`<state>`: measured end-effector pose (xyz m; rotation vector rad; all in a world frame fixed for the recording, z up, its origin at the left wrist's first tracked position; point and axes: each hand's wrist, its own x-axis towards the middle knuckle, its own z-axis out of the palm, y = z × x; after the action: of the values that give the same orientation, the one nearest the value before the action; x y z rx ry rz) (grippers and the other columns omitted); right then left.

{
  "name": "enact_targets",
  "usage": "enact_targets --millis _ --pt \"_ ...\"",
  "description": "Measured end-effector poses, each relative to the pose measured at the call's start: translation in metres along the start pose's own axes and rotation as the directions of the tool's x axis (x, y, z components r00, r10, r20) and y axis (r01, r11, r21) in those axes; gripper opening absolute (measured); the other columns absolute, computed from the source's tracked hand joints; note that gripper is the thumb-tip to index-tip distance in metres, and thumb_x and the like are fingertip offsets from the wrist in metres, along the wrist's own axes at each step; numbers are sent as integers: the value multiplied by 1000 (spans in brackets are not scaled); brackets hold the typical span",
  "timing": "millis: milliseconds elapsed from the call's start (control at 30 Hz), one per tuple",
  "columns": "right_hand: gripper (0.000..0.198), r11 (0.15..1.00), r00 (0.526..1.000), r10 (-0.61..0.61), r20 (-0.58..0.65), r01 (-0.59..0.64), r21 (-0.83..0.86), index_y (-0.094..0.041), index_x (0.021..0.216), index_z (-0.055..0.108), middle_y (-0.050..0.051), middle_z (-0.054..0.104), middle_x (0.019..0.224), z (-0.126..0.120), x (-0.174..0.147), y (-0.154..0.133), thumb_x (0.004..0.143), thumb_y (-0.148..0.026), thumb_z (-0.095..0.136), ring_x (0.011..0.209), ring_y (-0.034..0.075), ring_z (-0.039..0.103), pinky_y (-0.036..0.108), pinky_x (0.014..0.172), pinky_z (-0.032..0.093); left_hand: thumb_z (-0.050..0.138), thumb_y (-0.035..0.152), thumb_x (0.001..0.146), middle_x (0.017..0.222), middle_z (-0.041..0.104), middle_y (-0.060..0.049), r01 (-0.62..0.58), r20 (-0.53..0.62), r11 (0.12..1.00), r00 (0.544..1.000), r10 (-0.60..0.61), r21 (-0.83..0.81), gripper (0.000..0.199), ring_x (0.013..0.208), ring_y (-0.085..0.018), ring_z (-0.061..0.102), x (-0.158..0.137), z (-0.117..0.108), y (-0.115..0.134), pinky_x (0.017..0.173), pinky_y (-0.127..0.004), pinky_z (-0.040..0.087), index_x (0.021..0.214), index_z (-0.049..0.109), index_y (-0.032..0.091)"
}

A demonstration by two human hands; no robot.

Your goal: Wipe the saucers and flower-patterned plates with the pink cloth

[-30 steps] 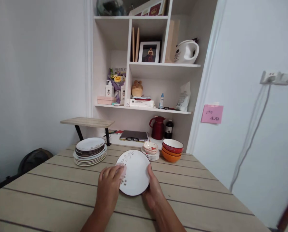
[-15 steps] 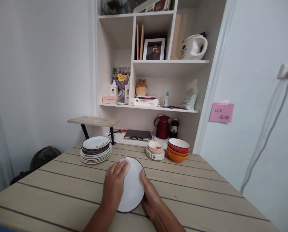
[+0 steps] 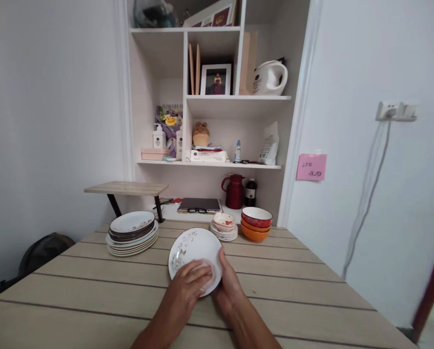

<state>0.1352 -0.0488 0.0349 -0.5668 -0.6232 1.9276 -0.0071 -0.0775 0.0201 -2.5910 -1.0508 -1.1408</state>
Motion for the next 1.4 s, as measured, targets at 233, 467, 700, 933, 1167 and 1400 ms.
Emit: enact_targets --millis 233,467,700,933,1167,1400 --pt "76 999 995 -24 -99 21 -31 -14 119 64 16 75 103 -14 6 -6 73 -73 56 101 33 66 49 90 49 57 19 89 120 68 5 39 -126 973 992 -11 228 35 114 -20 60 -2 -7 -8 104 -45 44 119 63 37" --pt "77 997 989 -58 -137 50 -57 -15 128 58 15 74 107 -9 4 0 73 -69 60 104 33 66 48 94 46 49 13 91 123 67 4 222 -294 898 949 -110 381 39 113 -24 60 -10 -12 -17 105 -55 39 120 61 36" --pt "77 997 994 -65 -82 62 -40 -12 130 56 16 73 111 -6 -1 -5 77 -67 58 106 31 65 44 97 46 44 16 94 119 69 -2 -27 -253 953 962 107 301 35 114 -16 60 -8 3 -17 104 -39 46 125 58 23" --pt "73 995 998 23 -59 -29 -99 -7 124 60 17 75 102 2 -5 6 79 -65 57 96 29 70 41 93 48 45 19 94 118 69 2 -164 -203 942 952 229 291 28 122 -14 55 -2 2 -18 111 -37 37 115 64 26" --pt "70 993 997 63 -47 -67 -93 -11 130 55 14 73 112 7 -5 19 81 -60 59 105 26 67 38 99 45 47 20 95 125 66 3 250 -363 899 925 -112 360 33 121 -19 55 -1 -7 -17 119 -52 11 123 58 32" --pt "71 1000 997 13 -82 -13 -1 -12 132 54 14 73 111 3 -1 10 80 -61 59 105 28 67 43 98 46 52 12 89 126 65 -1 269 -306 866 941 -144 421 39 116 -24 58 -8 -14 -15 108 -53 36 123 61 29"
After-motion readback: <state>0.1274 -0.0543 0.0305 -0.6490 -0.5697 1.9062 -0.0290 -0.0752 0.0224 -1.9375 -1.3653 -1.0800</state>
